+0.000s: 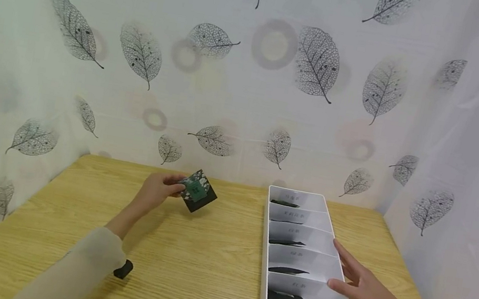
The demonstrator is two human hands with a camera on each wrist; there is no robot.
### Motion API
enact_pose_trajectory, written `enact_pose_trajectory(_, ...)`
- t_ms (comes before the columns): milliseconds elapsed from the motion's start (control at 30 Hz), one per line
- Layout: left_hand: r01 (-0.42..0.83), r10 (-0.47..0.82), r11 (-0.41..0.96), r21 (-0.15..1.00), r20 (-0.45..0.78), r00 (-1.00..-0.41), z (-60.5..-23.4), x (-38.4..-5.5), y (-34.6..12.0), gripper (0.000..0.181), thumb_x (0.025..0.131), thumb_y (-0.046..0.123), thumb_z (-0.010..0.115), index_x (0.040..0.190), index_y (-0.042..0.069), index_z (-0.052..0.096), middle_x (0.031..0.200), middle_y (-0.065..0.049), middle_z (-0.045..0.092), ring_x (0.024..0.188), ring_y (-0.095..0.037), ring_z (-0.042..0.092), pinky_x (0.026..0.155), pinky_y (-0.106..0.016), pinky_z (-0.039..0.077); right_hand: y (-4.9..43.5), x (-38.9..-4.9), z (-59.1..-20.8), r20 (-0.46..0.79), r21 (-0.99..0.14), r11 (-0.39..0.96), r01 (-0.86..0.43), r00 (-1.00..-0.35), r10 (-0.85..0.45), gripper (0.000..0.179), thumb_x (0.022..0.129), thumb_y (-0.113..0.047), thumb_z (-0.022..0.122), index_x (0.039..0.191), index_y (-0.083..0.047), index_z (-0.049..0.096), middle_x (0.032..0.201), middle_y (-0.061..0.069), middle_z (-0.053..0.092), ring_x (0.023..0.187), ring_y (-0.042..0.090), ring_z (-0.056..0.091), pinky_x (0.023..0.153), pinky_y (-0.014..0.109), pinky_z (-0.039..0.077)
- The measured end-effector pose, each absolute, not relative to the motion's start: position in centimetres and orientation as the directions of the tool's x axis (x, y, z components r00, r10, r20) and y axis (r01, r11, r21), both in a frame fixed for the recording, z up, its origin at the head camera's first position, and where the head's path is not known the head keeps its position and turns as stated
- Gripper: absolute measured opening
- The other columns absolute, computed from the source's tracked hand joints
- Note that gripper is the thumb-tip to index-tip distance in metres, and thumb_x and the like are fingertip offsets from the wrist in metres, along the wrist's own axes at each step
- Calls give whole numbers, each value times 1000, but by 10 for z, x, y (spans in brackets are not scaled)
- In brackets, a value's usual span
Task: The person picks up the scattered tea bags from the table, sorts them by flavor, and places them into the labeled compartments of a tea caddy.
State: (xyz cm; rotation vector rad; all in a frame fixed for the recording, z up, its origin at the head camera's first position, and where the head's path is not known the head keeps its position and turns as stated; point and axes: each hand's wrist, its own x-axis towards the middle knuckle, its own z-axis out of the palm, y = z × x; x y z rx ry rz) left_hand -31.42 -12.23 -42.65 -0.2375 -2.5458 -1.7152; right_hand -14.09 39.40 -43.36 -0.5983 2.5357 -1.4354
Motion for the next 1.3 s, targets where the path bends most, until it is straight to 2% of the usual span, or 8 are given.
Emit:
enact_pose_trajectory(333,177,145,289,941,140,-979,-415,-306,-111,25,97,3,71,120,-8,72,110,-25,74,79,-23,76,83,-44,61,394,-141,-434,59,-852,450,-267,-904,-424,78,104,-2,55,167,-15,11,166,30,6,135,-19,27,99,12,40)
enact_pose_trajectory(500,167,155,269,948,128,-980,-414,-306,-105,25,97,2,70,120,-8,72,111,-25,73,77,-18,75,80,-39,62,394,-141,-435,71,-847,452,-279,-903,-424,78,104,-2,56,167,-14,12,168,14,10,136,-18,27,100,12,39)
enact_pose_trajectory(667,178,175,239,955,138,-975,-411,-306,-95,24,97,0,70,119,-9,72,110,-25,73,75,-16,74,81,-42,62,395,-141,-436,70,-846,456,-276,-905,-420,78,104,-3,56,167,-16,12,166,2,11,136,-19,27,100,11,38)
enact_pose_trajectory(800,224,179,239,945,183,-967,-408,-303,-80,19,96,0,71,113,-8,74,103,-20,75,76,-18,73,79,-42,62,394,-141,-436,65,-840,468,-273,-908,-414,79,104,-3,56,168,-17,12,168,15,10,135,-20,26,100,11,38)
enact_pose_trajectory(900,318,178,284,905,276,-945,-404,-298,-62,12,96,2,72,105,-4,76,95,-14,75,76,-19,72,74,-35,62,394,-141,-435,63,-841,468,-272,-908,-413,79,104,-3,56,168,-17,12,167,28,7,135,-20,26,99,12,39)
enact_pose_trajectory(1000,478,201,354,804,434,-878,-397,-289,-39,6,95,3,74,100,0,76,89,-8,74,75,-16,69,69,-28,59,394,-141,-435,64,-844,463,-271,-908,-414,79,104,-3,56,168,-17,11,165,33,6,135,-20,26,99,12,39)
enact_pose_trajectory(1133,701,264,352,621,652,-711,-388,-276,-4,2,92,0,75,94,0,74,87,-7,72,75,-15,67,67,-20,56,394,-141,-435,59,-848,459,-264,-909,-413,79,104,-3,56,168,-17,11,165,33,5,135,-20,26,99,12,39)
enact_pose_trajectory(1300,840,338,297,455,773,-538,-383,-264,32,4,92,-4,73,94,-1,73,91,-9,70,80,-15,67,74,-12,53,394,-141,-435,40,-848,470,-246,-913,-406,79,105,-4,57,168,-18,11,167,31,5,133,-22,25,99,12,39)
